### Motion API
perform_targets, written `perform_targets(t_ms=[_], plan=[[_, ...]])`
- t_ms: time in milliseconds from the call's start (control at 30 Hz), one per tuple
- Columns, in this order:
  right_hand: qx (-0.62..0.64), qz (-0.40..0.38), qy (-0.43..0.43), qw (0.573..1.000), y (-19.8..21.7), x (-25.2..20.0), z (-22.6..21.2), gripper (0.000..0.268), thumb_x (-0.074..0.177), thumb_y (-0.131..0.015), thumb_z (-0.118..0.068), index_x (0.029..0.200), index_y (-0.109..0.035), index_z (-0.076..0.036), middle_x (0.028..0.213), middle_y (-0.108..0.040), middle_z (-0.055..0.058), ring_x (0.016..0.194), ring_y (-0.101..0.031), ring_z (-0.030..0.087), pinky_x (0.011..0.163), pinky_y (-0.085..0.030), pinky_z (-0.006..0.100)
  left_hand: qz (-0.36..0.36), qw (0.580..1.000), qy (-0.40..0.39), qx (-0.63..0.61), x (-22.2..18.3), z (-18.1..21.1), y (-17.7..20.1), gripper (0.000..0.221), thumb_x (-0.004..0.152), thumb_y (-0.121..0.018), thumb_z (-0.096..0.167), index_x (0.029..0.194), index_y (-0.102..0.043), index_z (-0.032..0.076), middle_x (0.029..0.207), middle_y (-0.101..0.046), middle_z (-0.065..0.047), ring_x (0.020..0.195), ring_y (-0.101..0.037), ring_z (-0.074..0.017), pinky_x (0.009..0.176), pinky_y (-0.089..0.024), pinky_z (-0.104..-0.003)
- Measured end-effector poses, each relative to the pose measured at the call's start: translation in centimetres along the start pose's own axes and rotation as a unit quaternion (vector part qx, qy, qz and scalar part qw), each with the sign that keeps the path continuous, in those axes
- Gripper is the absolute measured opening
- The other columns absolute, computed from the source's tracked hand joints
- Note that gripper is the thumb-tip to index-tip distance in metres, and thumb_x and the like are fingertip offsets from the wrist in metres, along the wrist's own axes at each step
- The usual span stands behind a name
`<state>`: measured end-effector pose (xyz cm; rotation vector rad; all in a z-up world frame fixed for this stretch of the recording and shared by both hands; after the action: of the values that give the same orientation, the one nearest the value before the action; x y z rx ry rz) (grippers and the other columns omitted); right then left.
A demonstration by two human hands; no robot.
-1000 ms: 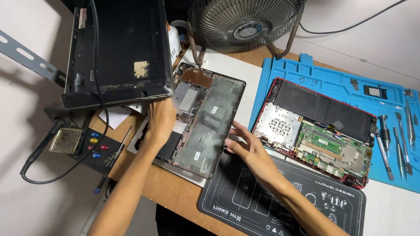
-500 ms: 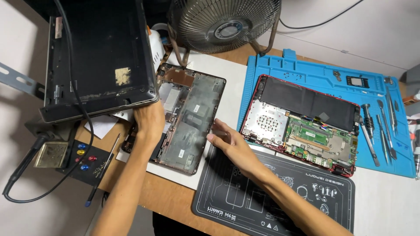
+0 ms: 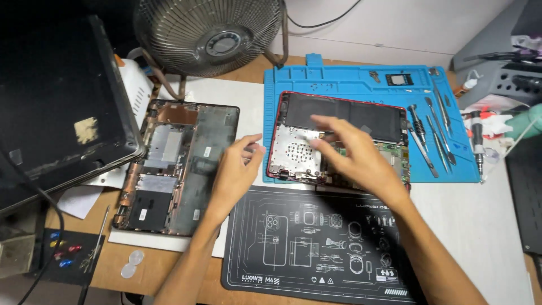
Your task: Disassembling a laptop by removing the back cover, battery, and unscrewing internal components to access and remove the motherboard.
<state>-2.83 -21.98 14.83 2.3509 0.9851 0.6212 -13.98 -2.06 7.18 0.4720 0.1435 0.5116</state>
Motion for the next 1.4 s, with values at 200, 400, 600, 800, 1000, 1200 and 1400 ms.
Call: perform_targets(t_ms=[200,400,600,800,1000,1200,1400], plan=[[-0.176,0.087,-0.215,0.957,4.9,-4.9,4.3,0.058,0.1,-0.064,-0.032,0.149,-0.052,-0.006,0.137,-0.05,0.03,0.127,-0.054,0.052,0.103,-0.045,0.062,-0.114,0.96,0.144,-0.213,-0.9,2.8,-1.7,0.067,0.091,-0.071,0.029,0.149,-0.048,0.005,0.142,-0.04,-0.041,0.136,-0.043,-0.0467,0.108,-0.037,-0.064],[-0.174,0.091,-0.291,0.936,4.7,-8.0,5.0,0.063,0.098,-0.067,-0.029,0.15,-0.049,0.001,0.132,-0.054,0.036,0.13,-0.052,0.052,0.104,-0.043,0.065,-0.096,0.935,0.172,-0.295,-0.7,1.7,-2.0,0.064,0.089,-0.071,0.021,0.146,-0.049,0.002,0.135,-0.041,-0.034,0.116,-0.041,-0.0309,0.097,-0.046,-0.044],[-0.152,0.102,-0.335,0.924,4.9,-8.9,7.1,0.067,0.097,-0.068,-0.035,0.152,-0.047,-0.002,0.133,-0.053,0.035,0.127,-0.054,0.052,0.101,-0.045,0.064,-0.067,0.907,0.231,-0.347,-0.3,2.8,-1.5,0.06,0.084,-0.072,0.017,0.14,-0.056,0.004,0.103,-0.039,-0.008,0.102,-0.036,-0.0192,0.094,-0.043,-0.049],[-0.103,0.116,-0.34,0.928,6.4,-8.7,9.0,0.064,0.099,-0.067,-0.04,0.149,-0.05,-0.004,0.131,-0.058,0.034,0.123,-0.058,0.051,0.099,-0.047,0.062,-0.091,0.854,0.314,-0.404,0.4,1.9,-1.1,0.06,0.081,-0.072,0.02,0.137,-0.056,0.006,0.113,-0.045,-0.017,0.108,-0.036,-0.0248,0.098,-0.038,-0.063],[-0.044,0.129,-0.362,0.922,7.0,-9.3,10.9,0.059,0.092,-0.06,-0.045,0.141,-0.055,-0.013,0.133,-0.065,0.011,0.121,-0.06,0.022,0.099,-0.045,0.037,-0.103,0.813,0.364,-0.443,0.4,-1.4,-3.0,0.022,0.072,-0.082,0.016,0.091,-0.071,0.012,0.076,-0.065,-0.002,0.07,-0.059,-0.0117,0.068,-0.051,-0.035],[0.01,0.152,-0.368,0.917,6.8,-9.3,10.1,0.059,0.09,-0.061,-0.042,0.142,-0.053,-0.015,0.138,-0.061,0.01,0.121,-0.06,0.022,0.097,-0.047,0.036,-0.079,0.77,0.231,-0.589,-1.6,4.6,-4.7,0.051,0.084,-0.065,0.012,0.133,-0.06,0.0,0.126,-0.067,-0.014,0.111,-0.062,-0.0217,0.097,-0.049,-0.033],[-0.007,0.179,-0.318,0.931,5.8,-9.6,11.3,0.055,0.098,-0.07,-0.034,0.144,-0.055,-0.006,0.128,-0.061,0.034,0.116,-0.063,0.045,0.094,-0.051,0.058,-0.043,0.767,0.154,-0.622,-1.5,-3.5,-14.5,0.061,0.089,-0.074,0.005,0.144,-0.048,0.007,0.133,-0.06,-0.017,0.115,-0.062,-0.0297,0.101,-0.054,-0.053]])
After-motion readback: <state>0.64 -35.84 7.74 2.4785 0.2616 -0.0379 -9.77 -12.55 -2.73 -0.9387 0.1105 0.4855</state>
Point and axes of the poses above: each hand's wrist, its own x-axis towards the middle knuckle, its own y-axis out of the back of the hand, z = x × y, the point moved 4 cm from there along x, towards the middle knuckle
